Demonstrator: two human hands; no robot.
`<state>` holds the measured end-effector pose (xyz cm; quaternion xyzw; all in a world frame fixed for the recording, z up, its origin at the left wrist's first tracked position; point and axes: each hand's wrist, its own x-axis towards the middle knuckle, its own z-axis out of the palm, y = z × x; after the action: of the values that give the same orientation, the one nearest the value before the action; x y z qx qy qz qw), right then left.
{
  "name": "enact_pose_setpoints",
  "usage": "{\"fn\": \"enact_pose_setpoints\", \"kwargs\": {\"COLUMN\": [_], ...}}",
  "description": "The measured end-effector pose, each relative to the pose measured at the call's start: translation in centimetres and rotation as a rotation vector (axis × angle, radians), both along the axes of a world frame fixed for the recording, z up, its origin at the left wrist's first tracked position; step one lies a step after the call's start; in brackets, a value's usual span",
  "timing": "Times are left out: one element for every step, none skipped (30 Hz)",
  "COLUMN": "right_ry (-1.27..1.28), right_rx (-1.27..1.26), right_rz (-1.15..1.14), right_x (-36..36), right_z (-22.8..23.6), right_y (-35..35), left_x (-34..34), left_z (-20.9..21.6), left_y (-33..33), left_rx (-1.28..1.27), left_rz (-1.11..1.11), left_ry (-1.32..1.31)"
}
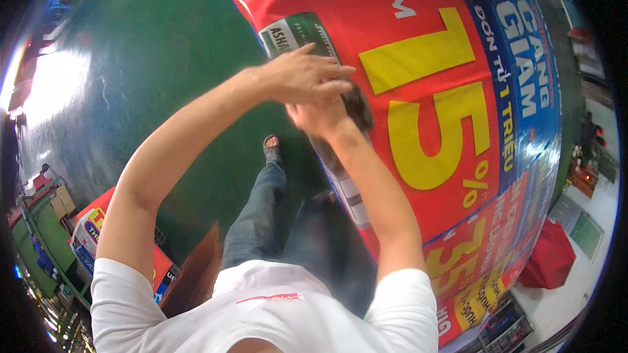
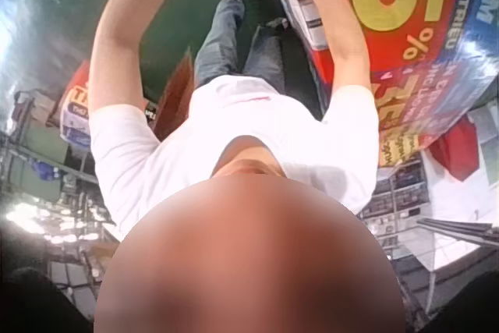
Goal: The person wipes large printed banners laid on the floor using a cloth. They move across different sections of the banners, rubbing the surface repeatedly to clean or smooth them. The banners feature promotional text and graphics.
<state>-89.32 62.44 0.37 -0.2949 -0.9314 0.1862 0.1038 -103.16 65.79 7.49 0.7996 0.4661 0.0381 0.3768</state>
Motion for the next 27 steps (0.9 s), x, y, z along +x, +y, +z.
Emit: {"fn": "enact_pose_setpoints", "kwargs": {"right_ry": [0.080, 0.084, 0.114, 0.141, 0.080, 0.054, -0.026, -0.100, -0.167, -0.180, -0.139, -0.121, -0.204, -0.173, -0.224, -0.216, -0.284, -0.214, -0.219, -0.254, -0.189, -0.239, -0.241, -0.201, -0.228, -0.193, -0.178], "right_rx": [0.018, 0.014, 0.101, 0.183, 0.157, 0.100, 0.079, 0.012, -0.019, -0.044, -0.011, -0.012, -0.083, -0.098, -0.136, -0.149, -0.206, -0.145, -0.125, -0.088, -0.004, -0.080, -0.097, -0.106, -0.124, -0.163, -0.068], "right_rz": [-0.041, -0.081, -0.026, -0.018, -0.036, -0.053, -0.065, -0.069, -0.096, -0.104, -0.107, -0.085, -0.082, -0.093, -0.081, -0.081, -0.078, -0.045, -0.018, 0.037, 0.076, 0.130, 0.214, 0.268, 0.292, 0.273, 0.334], "right_x": [-1.8, -3.3, -3.8, -3.7, -2.8, -1.4, -0.1, 1.6, 3.0, 4.6, 5.9, 7.0, 7.9, 8.5, 9.1, 9.4, 9.7, 9.8, 9.8, 9.5, 9.1, 8.5, 7.7, 6.7, 5.1, 3.2, 1.5], "right_z": [-0.1, -0.1, 0.4, 0.9, 1.7, 2.4, 3.1, 3.7, 3.9, 4.0, 3.8, 3.7, 3.4, 3.2, 3.0, 2.9, 2.9, 3.0, 3.1, 3.2, 3.3, 3.3, 3.2, 3.2, 2.7, 2.2, 2.2], "right_y": [1.9, 3.4, 3.8, 3.5, 2.6, 1.0, -0.8, -2.8, -4.5, -5.9, -7.1, -8.1, -8.7, -9.2, -9.4, -9.4, -9.4, -9.2, -8.9, -8.4, -7.6, -6.8, -5.7, -4.2, -2.4, -0.4, 1.4], "left_x": [0.0, -0.4, -3.2, -5.6, -7.7, -9.5, -11.0, -11.4, -11.4, -10.8, -10.0, -9.2, -8.1, -6.7, -4.1, -2.3, -0.1, 2.1, 4.4, 6.1, 7.7, 9.1, 9.9, 10.7, 11.1, 11.3, 11.4], "left_z": [0.3, 0.6, 0.5, 0.1, -0.6, -1.7, -3.0, -4.3, -5.6, -6.6, -7.1, -7.1, -7.0, -6.5, -6.0, -5.5, -5.7, -6.2, -6.8, -7.7, -8.3, -8.6, -8.8, -8.9, -8.8, -8.7, -8.4], "left_y": [1.2, 2.8, 4.4, 5.5, 6.3, 6.3, 5.7, 5.0, 3.5, 1.4, -0.8, -3.3, -5.8, -9.1, -12.3, -15.1, -17.1, -18.7, -19.7, -20.5, -21.2, -21.9, -22.8, -23.4, -24.0, -24.5, -25.0], "left_rx": [-0.071, -0.135, 0.393, 0.403, 0.317, 0.462, 0.433, 0.617, 0.716, 0.837, 0.766, 0.678, 0.661, 0.799, 0.704, 0.714, 0.612, 0.527, 0.475, 0.462, 0.431, 0.407, 0.414, 0.422, 0.372, 0.396, 0.366], "left_rz": [-0.006, 0.187, 0.169, 0.472, 0.673, 0.763, 0.809, 0.772, 0.765, 0.740, 0.692, 0.634, 0.424, 0.190, -0.021, -0.181, -0.314, -0.392, -0.349, -0.335, -0.298, -0.256, -0.286, -0.316, -0.390, -0.267, -0.188], "left_ry": [-0.063, -0.023, -0.102, -0.336, -0.332, -0.186, -0.131, -0.083, -0.008, 0.081, -0.041, -0.105, -0.224, -0.351, -0.439, -0.528, -0.705, -0.727, -0.750, -0.721, -0.643, -0.569, -0.487, -0.399, -0.248, -0.216, -0.124]}}
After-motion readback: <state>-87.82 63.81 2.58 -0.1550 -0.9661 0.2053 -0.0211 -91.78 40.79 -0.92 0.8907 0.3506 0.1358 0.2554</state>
